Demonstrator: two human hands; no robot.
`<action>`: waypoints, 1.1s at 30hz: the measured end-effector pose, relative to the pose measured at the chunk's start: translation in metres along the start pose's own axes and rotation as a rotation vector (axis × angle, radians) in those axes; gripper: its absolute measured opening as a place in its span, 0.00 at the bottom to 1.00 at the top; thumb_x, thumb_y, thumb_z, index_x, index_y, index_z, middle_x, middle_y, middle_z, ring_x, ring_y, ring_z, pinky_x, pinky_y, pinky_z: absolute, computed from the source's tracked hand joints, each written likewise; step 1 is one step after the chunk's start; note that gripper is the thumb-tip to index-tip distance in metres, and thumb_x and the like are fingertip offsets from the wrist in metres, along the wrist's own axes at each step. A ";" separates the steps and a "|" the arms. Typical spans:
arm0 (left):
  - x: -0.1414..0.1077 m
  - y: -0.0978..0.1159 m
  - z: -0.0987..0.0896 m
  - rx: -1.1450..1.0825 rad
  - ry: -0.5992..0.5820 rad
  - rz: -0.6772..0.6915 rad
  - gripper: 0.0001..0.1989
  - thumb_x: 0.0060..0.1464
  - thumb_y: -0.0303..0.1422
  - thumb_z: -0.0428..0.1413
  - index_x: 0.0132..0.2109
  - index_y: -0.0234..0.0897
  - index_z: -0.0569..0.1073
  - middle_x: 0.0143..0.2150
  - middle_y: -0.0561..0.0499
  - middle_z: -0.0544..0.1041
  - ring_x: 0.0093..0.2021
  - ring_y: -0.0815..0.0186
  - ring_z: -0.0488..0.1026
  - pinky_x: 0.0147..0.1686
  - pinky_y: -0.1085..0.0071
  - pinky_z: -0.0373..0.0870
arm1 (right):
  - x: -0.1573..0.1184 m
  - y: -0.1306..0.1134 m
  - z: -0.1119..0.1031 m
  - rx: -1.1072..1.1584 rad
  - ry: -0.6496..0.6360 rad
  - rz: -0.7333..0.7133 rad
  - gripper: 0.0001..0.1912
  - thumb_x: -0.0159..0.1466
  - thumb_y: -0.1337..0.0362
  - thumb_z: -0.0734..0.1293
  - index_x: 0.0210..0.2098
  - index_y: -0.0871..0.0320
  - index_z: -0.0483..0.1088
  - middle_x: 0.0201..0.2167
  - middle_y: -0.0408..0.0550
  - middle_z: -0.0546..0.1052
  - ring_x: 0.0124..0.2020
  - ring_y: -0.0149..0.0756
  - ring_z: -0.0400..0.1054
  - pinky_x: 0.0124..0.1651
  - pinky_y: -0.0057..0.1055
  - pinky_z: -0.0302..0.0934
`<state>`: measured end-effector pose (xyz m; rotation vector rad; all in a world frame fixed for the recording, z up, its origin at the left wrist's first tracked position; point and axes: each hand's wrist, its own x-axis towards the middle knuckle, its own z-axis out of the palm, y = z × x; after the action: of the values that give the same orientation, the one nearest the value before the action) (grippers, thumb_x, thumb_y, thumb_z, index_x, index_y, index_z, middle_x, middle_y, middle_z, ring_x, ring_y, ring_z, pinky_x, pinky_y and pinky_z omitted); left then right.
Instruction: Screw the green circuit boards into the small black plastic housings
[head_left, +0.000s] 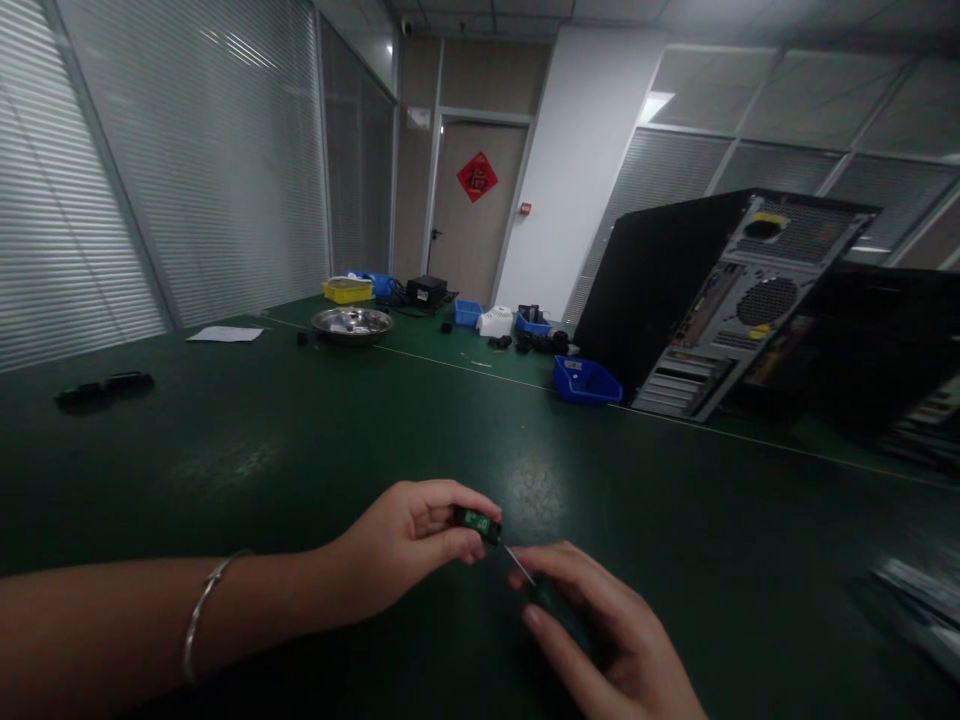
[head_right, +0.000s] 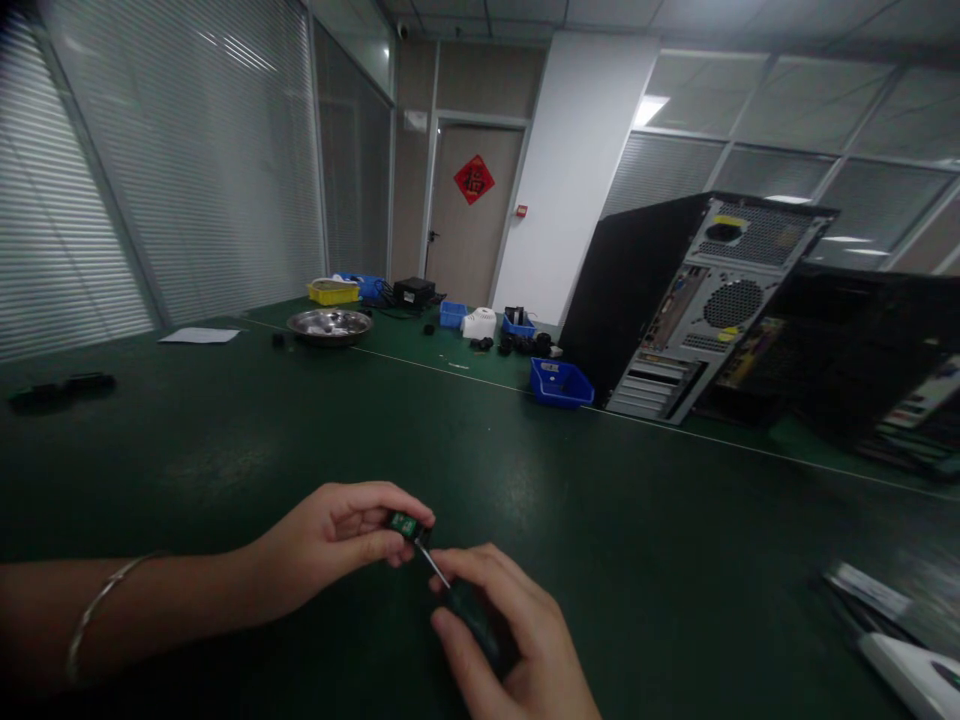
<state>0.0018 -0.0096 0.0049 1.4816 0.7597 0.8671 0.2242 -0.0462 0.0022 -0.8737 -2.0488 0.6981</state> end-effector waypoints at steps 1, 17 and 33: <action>0.000 0.001 0.001 -0.009 -0.015 -0.026 0.14 0.55 0.25 0.57 0.50 0.32 0.74 0.43 0.46 0.78 0.40 0.65 0.75 0.44 0.67 0.71 | 0.000 0.000 0.000 -0.005 -0.009 -0.009 0.22 0.63 0.73 0.66 0.53 0.44 0.68 0.44 0.43 0.79 0.45 0.34 0.74 0.47 0.23 0.68; -0.004 -0.001 0.000 0.074 -0.186 -0.009 0.27 0.52 0.22 0.59 0.58 0.41 0.66 0.43 0.50 0.74 0.45 0.63 0.74 0.46 0.66 0.69 | -0.001 0.000 0.000 0.012 -0.055 -0.006 0.22 0.62 0.73 0.65 0.53 0.45 0.69 0.47 0.45 0.78 0.46 0.35 0.75 0.50 0.26 0.68; 0.002 -0.007 -0.004 0.042 -0.040 0.107 0.13 0.53 0.22 0.59 0.46 0.36 0.75 0.41 0.49 0.76 0.41 0.66 0.74 0.42 0.70 0.70 | -0.001 0.002 0.003 0.005 -0.052 0.077 0.15 0.65 0.71 0.63 0.49 0.50 0.70 0.41 0.46 0.75 0.42 0.34 0.72 0.45 0.26 0.67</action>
<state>-0.0009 -0.0055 -0.0016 1.5839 0.6770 0.9042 0.2231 -0.0459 -0.0014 -0.9448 -2.0673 0.7747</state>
